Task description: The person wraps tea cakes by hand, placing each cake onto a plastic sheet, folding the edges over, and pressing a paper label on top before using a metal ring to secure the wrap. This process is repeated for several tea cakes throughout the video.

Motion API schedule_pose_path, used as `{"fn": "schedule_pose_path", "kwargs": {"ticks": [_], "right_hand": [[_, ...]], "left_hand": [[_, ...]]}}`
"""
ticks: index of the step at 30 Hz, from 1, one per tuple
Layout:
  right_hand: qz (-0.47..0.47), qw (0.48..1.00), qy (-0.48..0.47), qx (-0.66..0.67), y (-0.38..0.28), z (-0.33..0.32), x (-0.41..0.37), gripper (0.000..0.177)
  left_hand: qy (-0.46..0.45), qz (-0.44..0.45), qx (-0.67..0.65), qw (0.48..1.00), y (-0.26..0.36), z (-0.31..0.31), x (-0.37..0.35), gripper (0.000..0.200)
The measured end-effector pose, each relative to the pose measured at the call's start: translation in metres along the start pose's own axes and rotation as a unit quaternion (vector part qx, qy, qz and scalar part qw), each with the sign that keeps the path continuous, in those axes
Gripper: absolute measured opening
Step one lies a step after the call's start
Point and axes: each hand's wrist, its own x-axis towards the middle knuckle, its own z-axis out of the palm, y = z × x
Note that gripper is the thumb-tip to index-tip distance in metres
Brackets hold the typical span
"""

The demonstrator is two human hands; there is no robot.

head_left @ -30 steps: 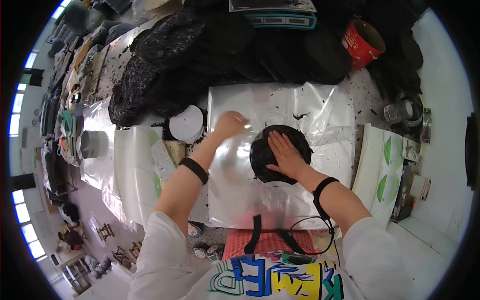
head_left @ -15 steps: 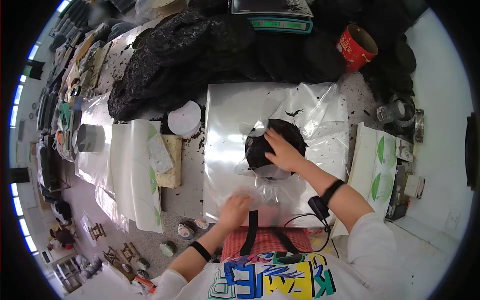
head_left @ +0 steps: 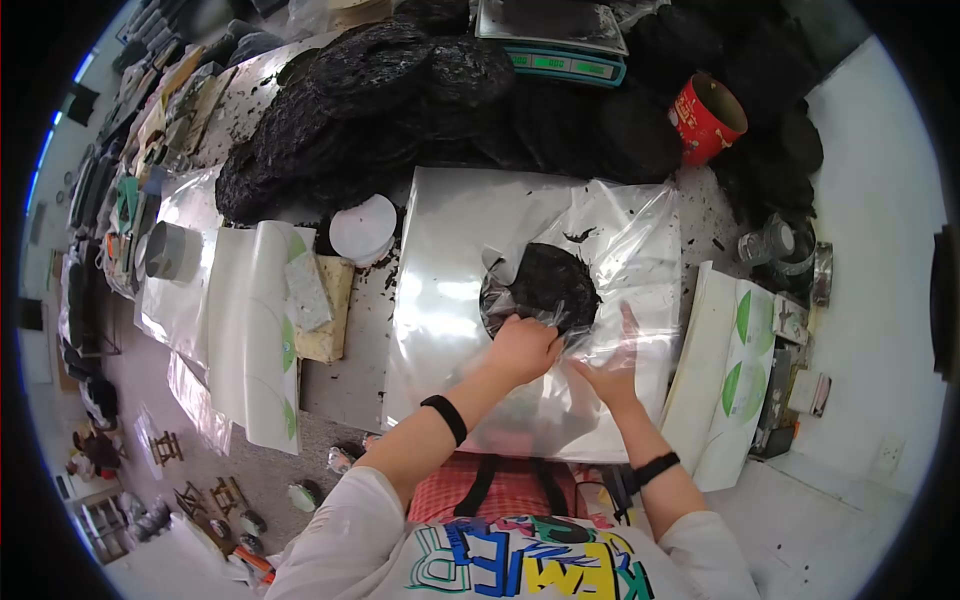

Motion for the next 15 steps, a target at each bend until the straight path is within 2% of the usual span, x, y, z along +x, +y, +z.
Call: {"fn": "schedule_pose_path", "kwargs": {"ticks": [1, 2, 3, 4, 5, 6, 7, 8, 9, 10, 11, 12, 13, 14, 15], "right_hand": [[-0.121, 0.983, -0.031, -0.136, -0.007, 0.012, 0.017, 0.054], [-0.238, 0.931, -0.063, -0.270, -0.012, 0.020, 0.030, 0.046], [-0.349, 0.844, -0.094, -0.397, -0.014, 0.024, 0.039, 0.039], [-0.352, 0.843, -0.092, -0.396, -0.013, 0.028, 0.043, 0.039], [-0.253, 0.860, -0.087, -0.434, -0.009, 0.033, 0.048, 0.036], [-0.151, 0.867, -0.085, -0.468, -0.006, 0.037, 0.054, 0.034], [-0.151, 0.868, -0.084, -0.466, -0.005, 0.042, 0.059, 0.034], [-0.109, 0.822, -0.107, -0.549, -0.005, 0.049, 0.067, 0.028], [-0.063, 0.768, -0.128, -0.624, -0.005, 0.056, 0.072, 0.023], [-0.059, 0.771, -0.125, -0.621, -0.009, 0.064, 0.079, 0.023], [-0.004, 0.740, -0.185, -0.647, -0.018, 0.070, 0.090, 0.022], [0.051, 0.701, -0.242, -0.669, -0.030, 0.073, 0.097, 0.022], [0.052, 0.698, -0.238, -0.673, -0.049, 0.072, 0.093, 0.022], [0.054, 0.696, -0.291, -0.654, -0.075, 0.069, 0.085, 0.024], [0.054, 0.691, -0.342, -0.634, -0.087, 0.067, 0.081, 0.028]], "left_hand": [[-0.023, -0.001, 0.013, 1.000, 0.001, 0.000, -0.001, 0.019], [-0.033, 0.010, 0.024, 0.999, -0.003, 0.005, -0.002, 0.015], [-0.033, 0.012, 0.026, 0.999, -0.003, 0.004, -0.006, 0.015], [0.011, 0.027, 0.004, 1.000, -0.005, -0.001, -0.016, 0.014], [0.053, 0.042, -0.018, 0.998, -0.009, -0.009, -0.024, 0.016], [0.054, 0.042, -0.016, 0.998, -0.020, -0.020, -0.034, 0.016], [0.098, 0.088, -0.044, 0.990, -0.032, -0.038, -0.047, 0.025], [0.136, 0.140, -0.071, 0.978, -0.036, -0.055, -0.051, 0.035], [0.220, 0.009, -0.007, 0.975, -0.028, -0.079, -0.048, 0.055], [0.309, -0.052, -0.066, 0.947, -0.033, -0.079, -0.030, 0.061], [0.396, -0.113, -0.124, 0.903, -0.036, -0.078, -0.007, 0.068], [0.317, -0.071, -0.193, 0.926, -0.046, -0.063, 0.006, 0.076], [0.234, -0.030, -0.261, 0.936, -0.052, -0.047, 0.016, 0.085], [0.143, -0.132, -0.324, 0.926, -0.040, -0.044, 0.023, 0.076], [0.140, -0.060, -0.192, 0.970, -0.051, -0.024, 0.025, 0.070]]}}
